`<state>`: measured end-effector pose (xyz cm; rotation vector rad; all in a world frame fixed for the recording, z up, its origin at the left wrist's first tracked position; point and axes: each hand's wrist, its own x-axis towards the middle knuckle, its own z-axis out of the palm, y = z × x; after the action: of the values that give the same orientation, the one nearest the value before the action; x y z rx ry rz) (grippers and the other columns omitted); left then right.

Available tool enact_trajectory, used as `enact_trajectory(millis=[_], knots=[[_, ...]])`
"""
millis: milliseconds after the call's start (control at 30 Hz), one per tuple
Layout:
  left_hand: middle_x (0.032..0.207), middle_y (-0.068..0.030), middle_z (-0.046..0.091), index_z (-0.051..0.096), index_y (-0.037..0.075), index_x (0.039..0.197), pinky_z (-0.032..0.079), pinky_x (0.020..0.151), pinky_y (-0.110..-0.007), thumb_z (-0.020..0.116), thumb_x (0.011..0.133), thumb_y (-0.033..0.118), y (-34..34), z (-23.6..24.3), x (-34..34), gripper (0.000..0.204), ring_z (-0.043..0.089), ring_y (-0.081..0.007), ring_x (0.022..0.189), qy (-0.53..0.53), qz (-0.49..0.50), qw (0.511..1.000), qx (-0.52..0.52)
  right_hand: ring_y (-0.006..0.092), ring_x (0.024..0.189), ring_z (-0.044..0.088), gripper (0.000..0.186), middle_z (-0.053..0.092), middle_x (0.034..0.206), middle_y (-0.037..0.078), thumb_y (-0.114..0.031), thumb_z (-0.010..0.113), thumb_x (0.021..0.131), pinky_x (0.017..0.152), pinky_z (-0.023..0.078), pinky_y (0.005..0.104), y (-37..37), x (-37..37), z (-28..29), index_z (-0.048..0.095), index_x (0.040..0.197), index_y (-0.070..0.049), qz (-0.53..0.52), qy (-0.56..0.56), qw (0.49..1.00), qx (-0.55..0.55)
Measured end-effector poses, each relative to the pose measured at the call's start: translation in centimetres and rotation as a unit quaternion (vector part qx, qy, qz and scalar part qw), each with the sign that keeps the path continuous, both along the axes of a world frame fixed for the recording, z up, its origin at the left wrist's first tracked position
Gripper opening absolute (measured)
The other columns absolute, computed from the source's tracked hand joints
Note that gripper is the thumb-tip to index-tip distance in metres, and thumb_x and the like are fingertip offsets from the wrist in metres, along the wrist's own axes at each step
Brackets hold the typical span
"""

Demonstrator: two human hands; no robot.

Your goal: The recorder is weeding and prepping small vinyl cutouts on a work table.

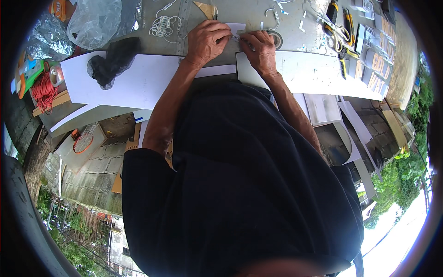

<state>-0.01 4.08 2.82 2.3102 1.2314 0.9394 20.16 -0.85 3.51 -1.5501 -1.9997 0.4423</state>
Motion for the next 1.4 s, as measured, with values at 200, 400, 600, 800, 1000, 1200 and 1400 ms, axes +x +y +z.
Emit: enact_trajectory(millis=[200, 400, 600, 800, 1000, 1200, 1400], knots=[[0.097, 0.0061, 0.075, 0.079, 0.014, 0.087, 0.058, 0.081, -0.031, 0.079, 0.076, 0.014, 0.0, 0.1, 0.1, 0.011, 0.07, -0.0174, 0.093, 0.001, 0.0, 1.0, 0.005, 0.0242, 0.092, 0.063, 0.021, 0.069, 0.096, 0.004, -0.013, 0.077, 0.081, 0.081, 0.044, 0.038, 0.0, -0.1, 0.0, 0.074, 0.102, -0.011, -0.004, -0.011, 1.0, -0.008], [0.097, 0.0057, 0.075, 0.079, 0.014, 0.085, 0.058, 0.08, -0.03, 0.08, 0.074, 0.012, 0.0, 0.0, 0.1, 0.011, 0.07, -0.0172, 0.093, 0.01, -0.006, 1.0, 0.023, 0.0217, 0.089, 0.062, 0.023, 0.067, 0.093, 0.0, -0.01, 0.075, 0.08, 0.077, 0.042, 0.038, -0.1, -0.7, 0.1, 0.074, 0.102, -0.015, 0.001, -0.045, 0.999, 0.014], [0.101, 0.0054, 0.075, 0.078, 0.013, 0.088, 0.056, 0.086, -0.032, 0.079, 0.074, 0.01, 0.0, 0.0, -0.1, 0.014, 0.068, -0.0185, 0.1, 0.009, -0.018, 1.0, -0.004, 0.0188, 0.09, 0.061, 0.025, 0.067, 0.098, -0.003, -0.009, 0.074, 0.078, 0.077, 0.041, 0.037, -0.3, -0.3, -0.1, 0.074, 0.101, -0.018, 0.041, -0.082, 0.994, 0.065], [0.116, -0.002, 0.071, 0.071, 0.013, 0.117, 0.05, 0.097, -0.039, 0.077, 0.073, 0.003, -0.4, 1.2, -0.7, 0.046, 0.061, -0.0262, 0.11, -0.097, 0.07, 0.992, -0.036, 0.0194, 0.095, 0.062, 0.026, 0.069, 0.108, -0.002, -0.009, 0.074, 0.078, 0.079, 0.044, 0.0378, -0.1, 0.0, 0.2, 0.073, 0.104, -0.016, 0.068, -0.096, 0.991, 0.056], [0.113, -0.0059, 0.065, 0.066, 0.015, 0.116, 0.042, 0.091, -0.047, 0.091, 0.064, 0.034, -0.5, 0.3, 0.7, 0.06, 0.054, -0.0291, 0.108, -0.034, 0.161, 0.986, 0.004, 0.0204, 0.096, 0.062, 0.031, 0.07, 0.109, -0.002, -0.008, 0.076, 0.077, 0.08, 0.045, 0.038, 0.0, 0.2, 0.5, 0.073, 0.108, -0.015, 0.085, -0.1, 0.99, 0.056], [0.124, -0.0027, 0.057, 0.064, 0.019, 0.123, 0.037, 0.092, -0.05, 0.091, 0.063, 0.037, -1.1, -0.2, 1.8, 0.068, 0.047, -0.0288, 0.117, 0.06, 0.205, 0.976, -0.047, 0.0194, 0.095, 0.061, 0.031, 0.068, 0.109, -0.002, -0.011, 0.073, 0.076, 0.079, 0.045, 0.037, 0.4, 0.4, 0.3, 0.073, 0.106, -0.015, 0.104, -0.111, 0.986, 0.063], [0.124, -0.0031, 0.056, 0.06, 0.02, 0.128, 0.036, 0.089, -0.052, 0.09, 0.066, 0.035, -1.3, 0.2, 2.2, 0.071, 0.048, -0.029, 0.117, 0.083, 0.199, 0.975, -0.048, 0.0212, 0.1, 0.062, 0.033, 0.066, 0.112, 0.001, -0.011, 0.072, 0.08, 0.079, 0.046, 0.0373, 0.3, 0.5, 1.3, 0.071, 0.113, -0.015, 0.128, -0.114, 0.985, 0.032]])
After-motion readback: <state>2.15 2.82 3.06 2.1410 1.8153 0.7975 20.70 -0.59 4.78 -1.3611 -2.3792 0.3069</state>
